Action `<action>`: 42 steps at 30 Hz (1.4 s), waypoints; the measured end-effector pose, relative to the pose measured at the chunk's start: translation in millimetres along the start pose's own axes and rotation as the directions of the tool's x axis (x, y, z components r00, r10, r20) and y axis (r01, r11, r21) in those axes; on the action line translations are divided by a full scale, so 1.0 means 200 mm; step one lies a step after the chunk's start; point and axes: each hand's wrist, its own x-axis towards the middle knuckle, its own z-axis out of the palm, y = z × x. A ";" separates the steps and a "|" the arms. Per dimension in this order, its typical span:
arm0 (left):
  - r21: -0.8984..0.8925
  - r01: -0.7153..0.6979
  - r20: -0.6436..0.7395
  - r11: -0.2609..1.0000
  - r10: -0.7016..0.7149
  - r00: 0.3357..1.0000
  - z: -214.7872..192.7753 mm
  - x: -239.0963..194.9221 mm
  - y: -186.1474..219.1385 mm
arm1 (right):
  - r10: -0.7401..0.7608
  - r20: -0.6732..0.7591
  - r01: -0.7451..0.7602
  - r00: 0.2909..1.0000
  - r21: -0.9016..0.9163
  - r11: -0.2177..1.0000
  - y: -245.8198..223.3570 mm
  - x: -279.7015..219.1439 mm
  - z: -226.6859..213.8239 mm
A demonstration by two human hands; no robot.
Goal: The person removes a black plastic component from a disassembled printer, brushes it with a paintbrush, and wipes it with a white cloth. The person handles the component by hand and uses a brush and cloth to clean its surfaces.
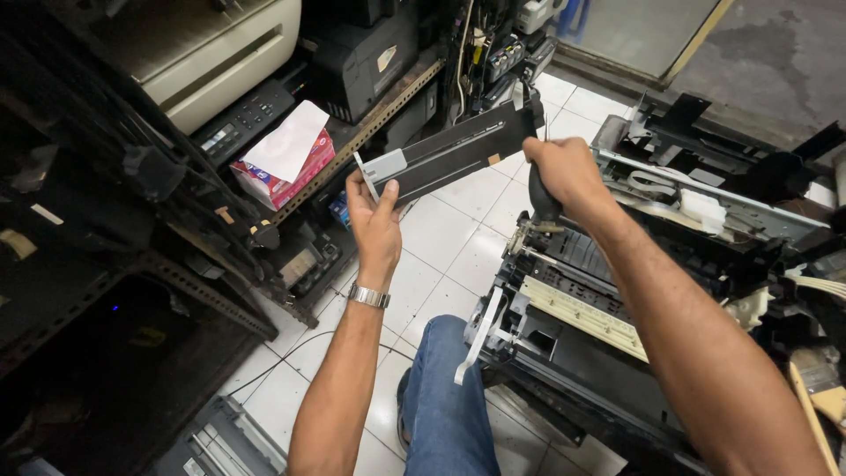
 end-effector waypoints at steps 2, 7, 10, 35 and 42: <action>0.006 -0.002 -0.002 1.000 0.002 1.000 -0.01 -0.01 0.01 | -0.012 0.003 0.012 1.000 -0.002 1.000 -0.12 -0.11 -0.02; -0.039 -0.011 0.014 0.999 0.012 1.000 -0.04 0.00 -0.02 | 0.042 0.017 -0.042 0.999 -0.006 0.999 -0.19 -0.20 -0.02; -0.032 -0.008 0.023 0.999 0.009 1.000 -0.05 0.01 -0.02 | 0.004 -0.004 -0.004 1.000 -0.049 0.999 -0.09 -0.16 0.03; 0.067 0.121 0.063 0.990 -0.125 0.990 0.03 0.04 -0.05 | -0.275 -0.173 0.266 0.946 -0.073 0.961 0.07 -0.16 -0.15; 0.542 0.224 -0.118 0.810 -0.191 0.975 0.21 -0.02 0.19 | -0.318 -0.151 0.315 0.936 -0.044 0.948 0.02 -0.20 -0.18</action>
